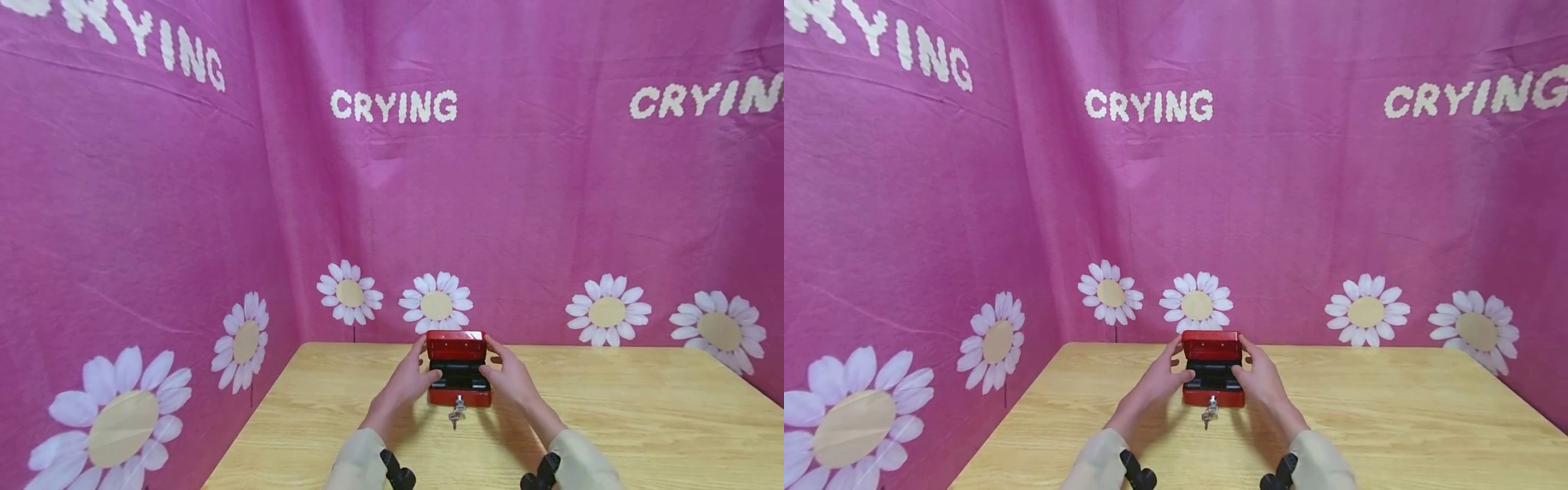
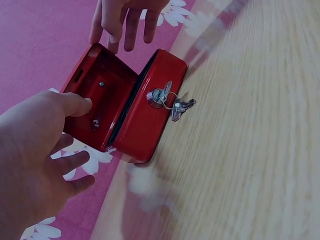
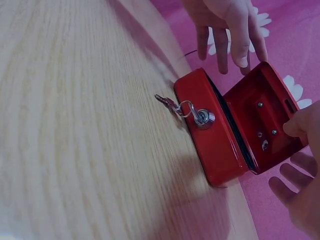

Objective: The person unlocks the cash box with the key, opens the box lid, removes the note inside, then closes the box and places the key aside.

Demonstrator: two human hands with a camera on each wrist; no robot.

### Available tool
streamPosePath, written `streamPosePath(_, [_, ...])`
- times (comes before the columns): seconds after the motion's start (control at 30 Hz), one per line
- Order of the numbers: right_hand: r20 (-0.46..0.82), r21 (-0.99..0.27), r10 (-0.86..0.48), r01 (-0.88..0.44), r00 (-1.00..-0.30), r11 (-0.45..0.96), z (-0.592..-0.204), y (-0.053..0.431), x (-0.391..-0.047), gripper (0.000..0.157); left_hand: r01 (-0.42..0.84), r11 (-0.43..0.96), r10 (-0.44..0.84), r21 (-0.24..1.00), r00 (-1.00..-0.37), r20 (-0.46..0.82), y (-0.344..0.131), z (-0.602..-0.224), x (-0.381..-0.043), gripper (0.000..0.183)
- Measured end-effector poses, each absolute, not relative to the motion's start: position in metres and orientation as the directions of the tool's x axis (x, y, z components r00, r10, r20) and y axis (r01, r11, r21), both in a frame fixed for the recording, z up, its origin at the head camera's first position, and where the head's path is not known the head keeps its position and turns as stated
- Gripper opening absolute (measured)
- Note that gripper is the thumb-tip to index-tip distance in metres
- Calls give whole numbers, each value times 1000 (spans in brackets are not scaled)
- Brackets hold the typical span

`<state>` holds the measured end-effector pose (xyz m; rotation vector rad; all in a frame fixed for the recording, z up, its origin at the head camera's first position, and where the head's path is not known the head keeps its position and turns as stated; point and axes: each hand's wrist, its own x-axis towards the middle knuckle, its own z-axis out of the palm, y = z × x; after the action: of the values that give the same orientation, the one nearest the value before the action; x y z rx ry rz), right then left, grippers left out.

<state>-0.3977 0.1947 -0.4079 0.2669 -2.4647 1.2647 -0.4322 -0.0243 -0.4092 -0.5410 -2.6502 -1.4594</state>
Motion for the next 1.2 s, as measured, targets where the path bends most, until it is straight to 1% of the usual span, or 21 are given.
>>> streamPosePath(0.3, [390, -715, -34, -326, -920, 618, -407, 193, -405, 73, 380, 480, 294, 791, -919, 263, -21, -414, -438, 85])
streamPosePath(0.4, [378, -711, -35, -314, -925, 629, -406, 193, -405, 74, 354, 478, 285, 804, -928, 239, -19, -415, -438, 87])
streamPosePath(0.57, [367, -707, -28, -299, -930, 640, -406, 193, -409, 75, 332, 483, 273, 810, -936, 221, -18, -414, -441, 86])
streamPosePath(0.73, [387, -689, -50, -325, -921, 649, -407, 193, -412, 77, 325, 490, 268, 809, -939, 214, -18, -415, -443, 86])
streamPosePath(0.87, [408, -678, -60, -346, -911, 648, -411, 193, -412, 79, 311, 523, 259, 793, -945, 200, -17, -417, -440, 87])
streamPosePath(1.0, [436, -679, -56, -370, -898, 634, -414, 196, -414, 76, 309, 541, 267, 782, -945, 189, -19, -418, -436, 84])
streamPosePath(1.13, [473, -680, -51, -401, -880, 614, -414, 201, -415, 72, 324, 527, 263, 786, -941, 212, -21, -417, -434, 80])
streamPosePath(1.2, [468, -681, -39, -388, -883, 620, -415, 205, -413, 70, 326, 522, 255, 788, -941, 221, -23, -416, -433, 77])
